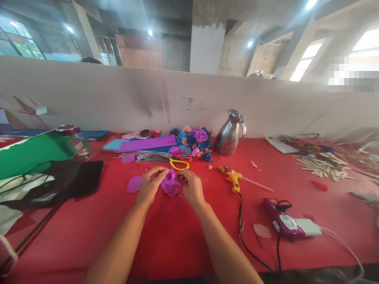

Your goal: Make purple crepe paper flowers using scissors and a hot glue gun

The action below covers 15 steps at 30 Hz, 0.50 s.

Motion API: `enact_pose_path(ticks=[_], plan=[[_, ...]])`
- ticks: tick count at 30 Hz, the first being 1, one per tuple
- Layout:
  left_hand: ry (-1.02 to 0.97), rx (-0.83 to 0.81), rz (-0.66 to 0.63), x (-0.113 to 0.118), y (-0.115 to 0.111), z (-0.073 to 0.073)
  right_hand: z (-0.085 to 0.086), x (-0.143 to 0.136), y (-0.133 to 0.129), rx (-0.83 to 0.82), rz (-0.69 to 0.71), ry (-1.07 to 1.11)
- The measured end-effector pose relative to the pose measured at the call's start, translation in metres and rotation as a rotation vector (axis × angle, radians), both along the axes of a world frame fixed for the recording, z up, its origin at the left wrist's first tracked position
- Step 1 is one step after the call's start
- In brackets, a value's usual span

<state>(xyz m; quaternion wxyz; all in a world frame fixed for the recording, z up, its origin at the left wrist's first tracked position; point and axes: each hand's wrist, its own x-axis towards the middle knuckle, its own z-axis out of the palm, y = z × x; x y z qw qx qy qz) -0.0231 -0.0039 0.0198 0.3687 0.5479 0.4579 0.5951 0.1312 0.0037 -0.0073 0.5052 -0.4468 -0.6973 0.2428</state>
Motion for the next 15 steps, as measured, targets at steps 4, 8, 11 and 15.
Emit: enact_pose_path(ticks=[4, 8, 11, 15], plan=[[-0.136, -0.094, -0.027, 0.001, 0.001, 0.001, 0.002, 0.0, -0.001, -0.015, 0.015, 0.025], [-0.37, -0.224, -0.08, 0.004, 0.002, 0.003, 0.003, -0.001, 0.001, -0.103, 0.027, 0.095], [-0.509, -0.299, -0.105, 0.005, 0.0, 0.008, 0.003, -0.002, 0.002, -0.187, 0.062, 0.166], [-0.609, -0.389, -0.169, 0.003, -0.001, 0.01, 0.002, -0.004, 0.003, -0.266, 0.144, 0.276]])
